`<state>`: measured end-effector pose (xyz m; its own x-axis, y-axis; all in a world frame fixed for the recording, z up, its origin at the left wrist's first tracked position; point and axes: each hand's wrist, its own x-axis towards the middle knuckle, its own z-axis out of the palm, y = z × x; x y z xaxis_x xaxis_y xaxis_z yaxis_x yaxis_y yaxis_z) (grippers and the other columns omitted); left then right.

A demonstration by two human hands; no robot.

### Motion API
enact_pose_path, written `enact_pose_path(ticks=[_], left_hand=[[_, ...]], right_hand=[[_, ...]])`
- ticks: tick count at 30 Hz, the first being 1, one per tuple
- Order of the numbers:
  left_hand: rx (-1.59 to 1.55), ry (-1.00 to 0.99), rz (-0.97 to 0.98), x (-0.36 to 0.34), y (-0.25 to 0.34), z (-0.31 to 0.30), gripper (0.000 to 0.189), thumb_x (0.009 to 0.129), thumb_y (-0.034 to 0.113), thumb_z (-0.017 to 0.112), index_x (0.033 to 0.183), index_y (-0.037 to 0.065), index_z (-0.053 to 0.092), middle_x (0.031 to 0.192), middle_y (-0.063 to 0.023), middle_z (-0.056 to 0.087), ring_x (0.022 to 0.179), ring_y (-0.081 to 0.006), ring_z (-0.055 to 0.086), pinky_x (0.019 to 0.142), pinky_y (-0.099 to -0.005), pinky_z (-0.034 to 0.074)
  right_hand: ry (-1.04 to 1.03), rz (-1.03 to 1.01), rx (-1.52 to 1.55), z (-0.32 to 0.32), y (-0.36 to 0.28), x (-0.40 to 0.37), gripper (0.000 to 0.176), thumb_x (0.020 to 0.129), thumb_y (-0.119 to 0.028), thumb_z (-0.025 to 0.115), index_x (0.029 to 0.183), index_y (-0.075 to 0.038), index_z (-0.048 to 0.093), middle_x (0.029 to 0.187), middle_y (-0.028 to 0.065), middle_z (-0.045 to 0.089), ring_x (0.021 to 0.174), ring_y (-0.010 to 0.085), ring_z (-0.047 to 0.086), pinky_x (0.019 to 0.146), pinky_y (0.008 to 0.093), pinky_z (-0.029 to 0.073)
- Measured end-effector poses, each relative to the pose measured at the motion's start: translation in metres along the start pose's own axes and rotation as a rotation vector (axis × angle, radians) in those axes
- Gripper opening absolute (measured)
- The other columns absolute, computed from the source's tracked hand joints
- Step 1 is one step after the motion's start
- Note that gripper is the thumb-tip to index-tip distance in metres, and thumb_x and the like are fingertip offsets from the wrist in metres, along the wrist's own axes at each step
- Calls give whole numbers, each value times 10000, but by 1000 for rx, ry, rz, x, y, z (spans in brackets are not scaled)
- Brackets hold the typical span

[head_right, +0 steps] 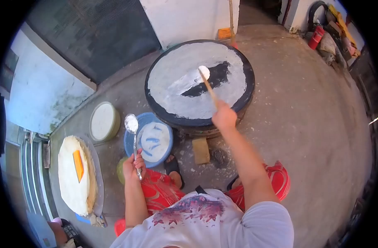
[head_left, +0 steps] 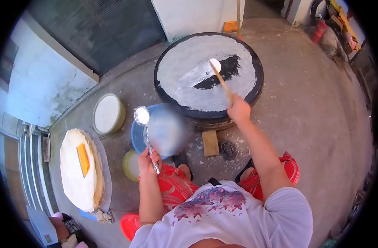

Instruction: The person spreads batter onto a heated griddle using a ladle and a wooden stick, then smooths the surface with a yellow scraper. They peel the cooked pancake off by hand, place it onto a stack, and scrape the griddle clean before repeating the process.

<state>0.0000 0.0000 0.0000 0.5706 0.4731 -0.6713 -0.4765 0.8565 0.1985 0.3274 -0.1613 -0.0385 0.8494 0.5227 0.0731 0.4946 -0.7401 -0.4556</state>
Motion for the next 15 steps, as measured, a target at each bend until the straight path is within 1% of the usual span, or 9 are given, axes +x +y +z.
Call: enact_pose_path(ticks=[1, 2, 3, 5, 6, 10, 12, 13, 15], left_hand=[[0, -26, -12, 2, 2, -1, 326, 931, 209, 338, 1104, -45, 445, 712, -51, 454, 492, -101, 393, 396, -217, 342], [-2, -50, -23, 5, 2, -1, 308, 923, 197, 350, 1091, -41, 449, 729, -65, 461, 503, -108, 397, 406, -223, 347], [5, -47, -19, 3, 0, 4, 308, 923, 197, 350, 1091, -41, 449, 729, -65, 461, 503, -108, 397, 406, -223, 347], [23, -26, -10, -2, 3, 3, 304, 921, 190, 352, 1078, -48, 458, 717, -59, 458, 497, -105, 392, 400, -221, 341], [22, -16, -19, -2, -2, 1, 304, 921, 190, 352, 1078, -48, 458, 717, -59, 458, 497, -105, 392, 400, -221, 341], [35, -5, -20, -3, -1, 5, 306, 920, 187, 353, 1080, -51, 461, 710, -55, 455, 495, -102, 388, 396, -216, 335], [32, -10, -19, -2, -2, 6, 307, 920, 186, 353, 1081, -52, 461, 709, -54, 455, 495, -101, 386, 395, -215, 333], [38, -4, -1, -3, -3, 7, 307, 920, 186, 353, 1080, -53, 462, 709, -54, 453, 496, -101, 387, 395, -214, 333], [46, 1, 18, -1, -7, 10, 307, 920, 185, 352, 1079, -53, 463, 708, -53, 452, 497, -101, 388, 396, -214, 333]], right_hand=[[57, -15, 55, 9, -3, -13, 425, 681, -100, 564, 1104, -128, 536, 931, 123, 584, 841, 295, 599, 684, 406, 496], [231, -271, 93, 27, 2, -25, 419, 687, -72, 539, 1101, -134, 539, 920, 108, 582, 811, 287, 597, 653, 413, 494], [231, -267, 101, 26, 7, -21, 419, 687, -72, 539, 1101, -134, 539, 920, 108, 582, 811, 287, 597, 653, 413, 494], [116, -277, -187, 29, 18, -15, 423, 692, -53, 522, 1108, -131, 537, 899, 100, 577, 779, 284, 591, 633, 404, 493], [86, -166, -268, 15, 27, -1, 412, 699, -55, 517, 1105, -124, 537, 877, 98, 570, 756, 288, 587, 620, 394, 493], [166, -72, -207, -8, 35, 20, 367, 703, -41, 509, 1062, -110, 541, 861, 99, 563, 763, 294, 588, 631, 386, 495], [198, 65, 29, 7, 27, 7, 345, 702, -45, 514, 1041, -105, 542, 865, 101, 560, 760, 300, 589, 635, 381, 497], [202, 66, 28, 8, 24, 2, 345, 702, -45, 514, 1041, -105, 542, 865, 101, 560, 760, 300, 589, 635, 381, 497], [155, -159, -111, 12, 24, -3, 337, 702, -56, 520, 1035, -104, 540, 879, 102, 559, 755, 301, 590, 637, 383, 498]])
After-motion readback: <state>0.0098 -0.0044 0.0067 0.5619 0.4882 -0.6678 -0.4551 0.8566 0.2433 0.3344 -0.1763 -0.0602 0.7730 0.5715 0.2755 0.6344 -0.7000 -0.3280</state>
